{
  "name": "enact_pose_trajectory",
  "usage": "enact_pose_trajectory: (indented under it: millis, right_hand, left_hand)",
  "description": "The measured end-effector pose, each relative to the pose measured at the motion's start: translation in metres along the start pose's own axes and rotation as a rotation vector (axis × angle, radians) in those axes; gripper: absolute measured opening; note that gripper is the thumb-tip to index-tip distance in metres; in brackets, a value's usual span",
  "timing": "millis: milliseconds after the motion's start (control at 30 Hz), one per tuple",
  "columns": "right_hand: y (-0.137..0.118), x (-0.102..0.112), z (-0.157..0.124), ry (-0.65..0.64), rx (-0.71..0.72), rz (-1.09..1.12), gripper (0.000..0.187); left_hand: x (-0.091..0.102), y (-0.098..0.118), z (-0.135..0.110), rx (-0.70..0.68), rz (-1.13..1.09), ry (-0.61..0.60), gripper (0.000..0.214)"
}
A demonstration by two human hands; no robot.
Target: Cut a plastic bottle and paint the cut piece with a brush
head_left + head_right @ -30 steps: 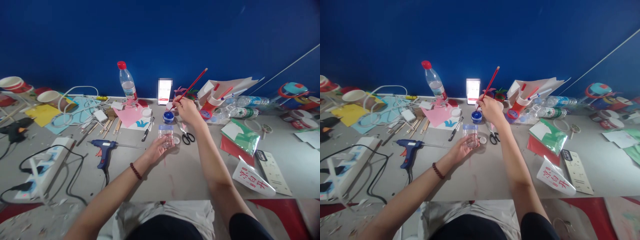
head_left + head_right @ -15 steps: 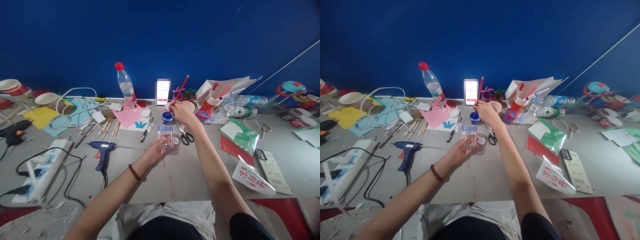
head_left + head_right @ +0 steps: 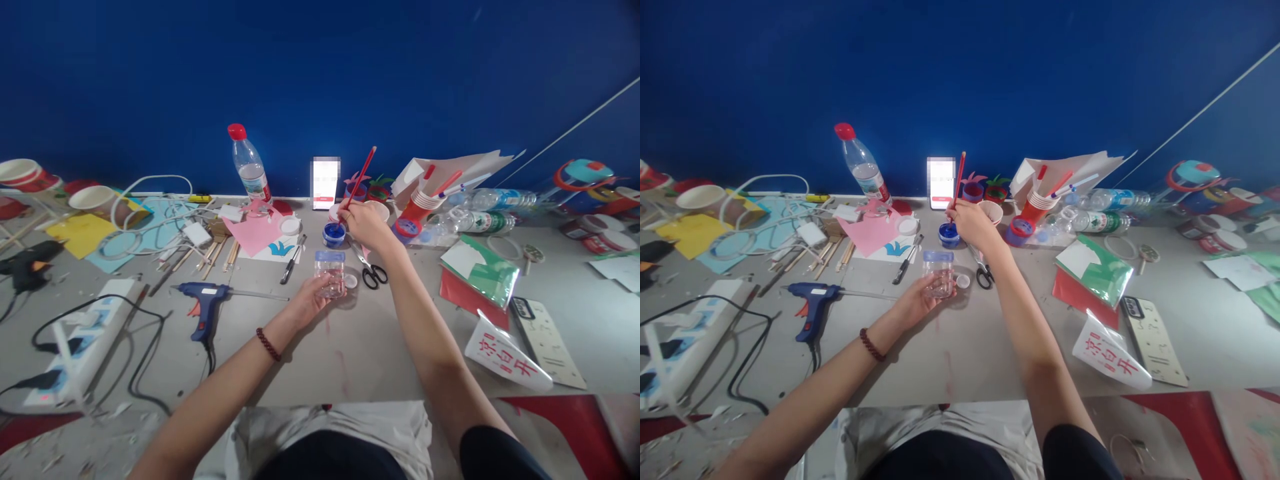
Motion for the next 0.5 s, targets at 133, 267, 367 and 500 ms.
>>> enact_pose_trajectory:
  millis: [133,267,367,500]
  right_hand:
    - [0.001,0.007,-0.003,0.026,-0.047,0.042,0.031]
    - [0.001,0.01,-0.003,0.092,-0.001,0.046,0.031]
    - [0.0,0.0,-0.001,0.069,0.063,0.006,0.034]
    - [0.002,-0.007,0.002,0.029,0.046,-0.039,0.034]
  left_hand:
    - [0.0,0.001,0.0,0.002,-0.01,0.006,0.039]
    - [-0.002,0.003,-0.001,0.001,-0.002,-0.006,0.038]
    - [-0.002,0.002,-0.001,0.004,0.003,-0.006,0.039]
    - [-0.001,0.002,-0.001,0.011,-0.006,0.009,0.037]
Point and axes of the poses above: each hand's wrist, its own z-axis towards the middle knuckle, its own x-axis out of the back of the hand, y = z × x, the point moved 7 cm from there along z, towards the middle knuckle, and after that the axes turned 7 degrees about -x, right-handed, at the moved point
